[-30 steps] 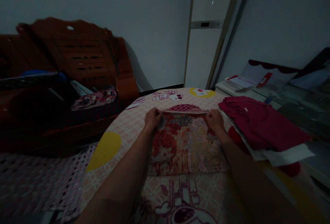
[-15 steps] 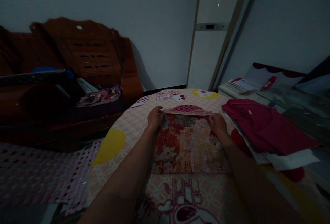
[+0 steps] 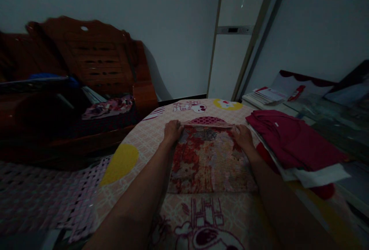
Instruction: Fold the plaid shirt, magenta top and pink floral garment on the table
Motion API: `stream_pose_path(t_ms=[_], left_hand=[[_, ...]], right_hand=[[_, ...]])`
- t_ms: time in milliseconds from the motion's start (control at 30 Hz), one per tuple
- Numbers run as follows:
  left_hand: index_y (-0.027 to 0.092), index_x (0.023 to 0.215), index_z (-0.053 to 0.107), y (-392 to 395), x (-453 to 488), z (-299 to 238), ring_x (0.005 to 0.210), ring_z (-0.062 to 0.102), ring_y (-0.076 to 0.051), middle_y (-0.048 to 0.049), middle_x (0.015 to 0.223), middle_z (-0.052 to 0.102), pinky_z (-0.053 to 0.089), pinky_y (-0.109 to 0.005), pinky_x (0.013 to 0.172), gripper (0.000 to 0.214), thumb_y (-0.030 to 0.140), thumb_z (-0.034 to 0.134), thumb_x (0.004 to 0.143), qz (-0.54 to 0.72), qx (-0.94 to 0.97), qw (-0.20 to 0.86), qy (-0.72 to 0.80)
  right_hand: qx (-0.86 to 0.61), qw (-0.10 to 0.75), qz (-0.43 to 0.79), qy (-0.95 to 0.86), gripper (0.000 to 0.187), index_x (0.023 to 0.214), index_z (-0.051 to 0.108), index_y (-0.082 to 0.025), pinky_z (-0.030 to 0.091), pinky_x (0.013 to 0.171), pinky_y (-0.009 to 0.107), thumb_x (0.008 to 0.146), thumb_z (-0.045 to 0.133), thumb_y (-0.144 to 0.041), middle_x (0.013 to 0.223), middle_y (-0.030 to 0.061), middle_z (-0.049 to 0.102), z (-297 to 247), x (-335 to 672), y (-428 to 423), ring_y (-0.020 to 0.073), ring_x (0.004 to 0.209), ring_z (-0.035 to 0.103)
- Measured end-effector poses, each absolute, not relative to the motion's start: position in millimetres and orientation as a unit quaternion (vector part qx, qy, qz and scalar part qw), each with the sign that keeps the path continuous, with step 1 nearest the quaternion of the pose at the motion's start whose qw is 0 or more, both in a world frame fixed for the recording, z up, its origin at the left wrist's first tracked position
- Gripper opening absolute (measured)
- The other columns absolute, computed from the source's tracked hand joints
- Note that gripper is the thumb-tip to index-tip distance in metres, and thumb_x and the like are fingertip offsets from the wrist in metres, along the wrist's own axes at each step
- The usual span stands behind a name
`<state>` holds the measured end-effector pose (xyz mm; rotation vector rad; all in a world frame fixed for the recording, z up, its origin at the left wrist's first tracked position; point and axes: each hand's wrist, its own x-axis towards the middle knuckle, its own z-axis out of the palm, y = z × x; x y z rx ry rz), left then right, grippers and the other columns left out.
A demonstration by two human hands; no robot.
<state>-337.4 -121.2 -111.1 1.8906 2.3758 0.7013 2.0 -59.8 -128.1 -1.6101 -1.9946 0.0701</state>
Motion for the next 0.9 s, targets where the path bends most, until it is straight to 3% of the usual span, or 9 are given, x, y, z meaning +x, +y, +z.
stream_pose_path(t_ms=[133,267,433,533,667,800,900], left_hand=[[0.015,0.118,0.067,-117,-337,-111,0.12,0.056,-0.03,-0.0155,0.126,0.064,0.043,-0.038,0.101,0.038,0.039,0.054,0.091,0.201,0.595,0.028,0.778],[0.018,0.108,0.073,-110,-336,-103,0.116,0.058,-0.032,-0.0148,0.125,0.065,0.045,-0.037,0.092,0.042,0.051,0.053,0.09,0.22,0.548,0.087,0.803],[0.018,0.097,0.071,-105,-334,-101,0.106,0.061,-0.031,-0.0132,0.112,0.069,0.045,-0.034,0.081,0.035,0.048,0.067,0.08,0.251,0.517,0.109,0.811],[0.018,0.089,0.068,-104,-339,-107,0.089,0.063,-0.022,-0.0067,0.094,0.071,0.043,-0.03,0.075,0.023,0.038,0.07,0.077,0.32,0.554,0.14,0.756],[0.019,0.082,0.065,-100,-348,-117,0.077,0.06,-0.018,-0.0007,0.08,0.068,0.043,-0.027,0.07,0.022,0.029,0.073,0.065,0.435,0.571,0.207,0.664],[0.017,0.074,0.062,-102,-346,-119,0.067,0.058,-0.016,0.0013,0.07,0.065,0.044,-0.027,0.066,0.025,0.029,0.074,0.055,0.545,0.521,0.339,0.563],[0.016,0.072,0.063,-116,-343,-105,0.064,0.057,-0.013,0.0016,0.068,0.064,0.044,-0.025,0.063,0.025,0.026,0.075,0.052,0.598,0.497,0.375,0.505]], right_hand=[[-0.649,0.216,0.016,-0.73,0.034,0.103,0.071,-0.012,0.041,0.091,0.033,0.093,0.049,-0.036,0.109,0.0173,0.069,-125,-2,-59,0.0257,0.103,0.062],[-0.66,0.224,0.032,-0.716,0.039,0.104,0.071,-0.014,0.041,0.09,0.032,0.096,0.042,-0.039,0.11,0.0167,0.07,-122,-5,-56,0.025,0.104,0.063],[-0.689,0.25,0.084,-0.675,0.023,0.084,0.072,-0.017,0.046,0.074,0.031,0.075,0.069,-0.038,0.094,0.0124,0.074,-118,-10,-40,0.0244,0.086,0.067],[-0.675,0.305,0.121,-0.661,0.012,0.071,0.068,-0.019,0.045,0.067,0.029,0.066,0.073,-0.03,0.079,0.008,0.073,-119,-13,-32,0.0223,0.075,0.066],[-0.644,0.427,0.192,-0.605,0.015,0.065,0.062,-0.02,0.046,0.062,0.029,0.058,0.075,-0.025,0.068,0.0023,0.068,-119,-15,-31,0.0196,0.066,0.063],[-0.568,0.537,0.366,-0.505,0.025,0.068,0.061,-0.02,0.048,0.058,0.028,0.049,0.077,-0.023,0.062,-0.0024,0.064,-109,-15,-43,0.0162,0.058,0.06],[-0.479,0.567,0.483,-0.465,0.028,0.07,0.063,-0.019,0.051,0.064,0.029,0.044,0.075,-0.019,0.069,-0.0009,0.069,-95,-10,-60,0.0166,0.063,0.063]])
